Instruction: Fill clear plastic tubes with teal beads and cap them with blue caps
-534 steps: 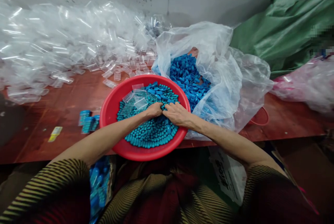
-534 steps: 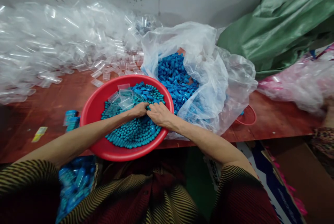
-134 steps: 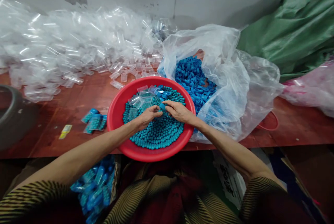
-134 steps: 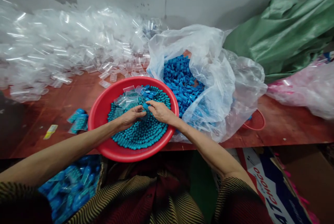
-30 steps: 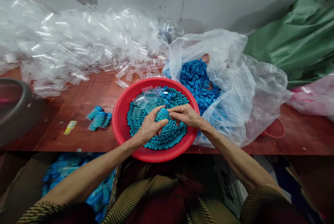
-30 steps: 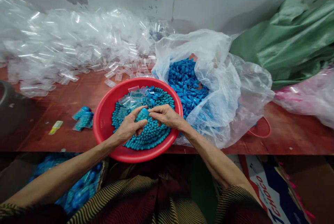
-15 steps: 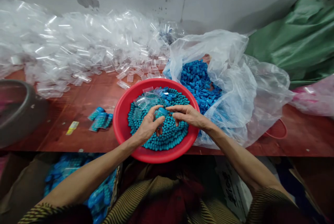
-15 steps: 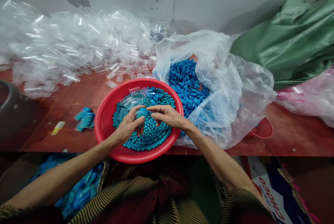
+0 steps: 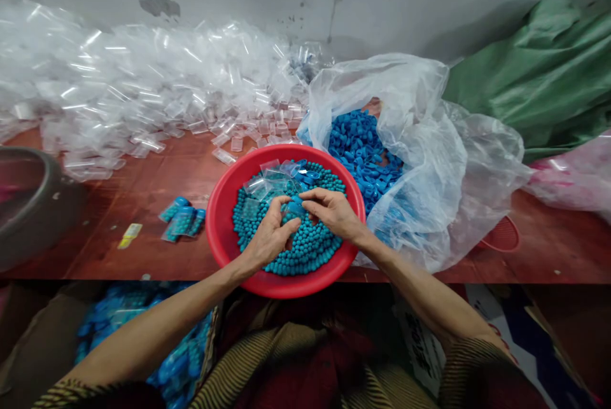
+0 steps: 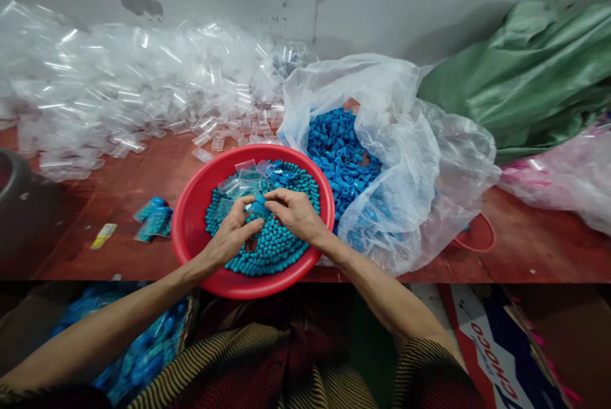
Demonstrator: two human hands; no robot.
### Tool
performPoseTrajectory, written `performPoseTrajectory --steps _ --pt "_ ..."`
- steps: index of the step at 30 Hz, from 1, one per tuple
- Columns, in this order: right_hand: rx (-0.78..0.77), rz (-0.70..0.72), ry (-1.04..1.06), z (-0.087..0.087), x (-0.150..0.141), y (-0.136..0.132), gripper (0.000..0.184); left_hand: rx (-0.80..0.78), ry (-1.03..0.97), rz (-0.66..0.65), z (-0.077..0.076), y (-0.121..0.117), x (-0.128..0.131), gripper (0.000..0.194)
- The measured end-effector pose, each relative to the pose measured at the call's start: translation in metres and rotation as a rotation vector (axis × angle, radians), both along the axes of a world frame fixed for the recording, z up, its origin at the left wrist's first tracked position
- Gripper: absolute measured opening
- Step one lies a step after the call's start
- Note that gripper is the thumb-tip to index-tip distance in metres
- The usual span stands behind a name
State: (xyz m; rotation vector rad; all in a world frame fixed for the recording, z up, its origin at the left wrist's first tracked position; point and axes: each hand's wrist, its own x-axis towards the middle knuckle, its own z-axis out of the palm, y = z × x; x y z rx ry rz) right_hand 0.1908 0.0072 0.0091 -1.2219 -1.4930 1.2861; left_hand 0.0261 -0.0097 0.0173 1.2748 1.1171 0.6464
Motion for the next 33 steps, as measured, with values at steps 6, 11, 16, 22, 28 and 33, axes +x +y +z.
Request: performPoseTrajectory --steps 6,11,16,22,28,33 --pt "0.324 0.186 -0.493 0.004 -0.005 -0.021 0.058 -0.038 -0.119 -0.055 -0.005 -0.002 -0.001 0.062" --pt "0.299 0.154 -0.745 -0.004 -0.02 -0.035 0.09 0.065 -0.105 0.007 -0.01 0.003 -0.001 0.049" --pt "0.317 0.122 -0.698 -0.008 -0.024 -0.037 0.083 0.026 -0.196 0.019 -0.01 0.003 0.001 0.047" --pt "0.381 0.047 -0.68 -0.017 -0.028 -0.041 0.078 -0.012 -0.153 0.114 -0.01 -0.004 0.01 0.037" --pt "0.472 0.058 -0.665 -0.021 -0.026 -0.039 0.08 0.158 -0.005 0.161 -0.007 -0.007 0.015 0.025" --pt "0.451 0.114 -0.485 -0.016 -0.017 -0.031 0.082 0.11 -0.151 0.092 -0.003 -0.004 0.009 0.04"
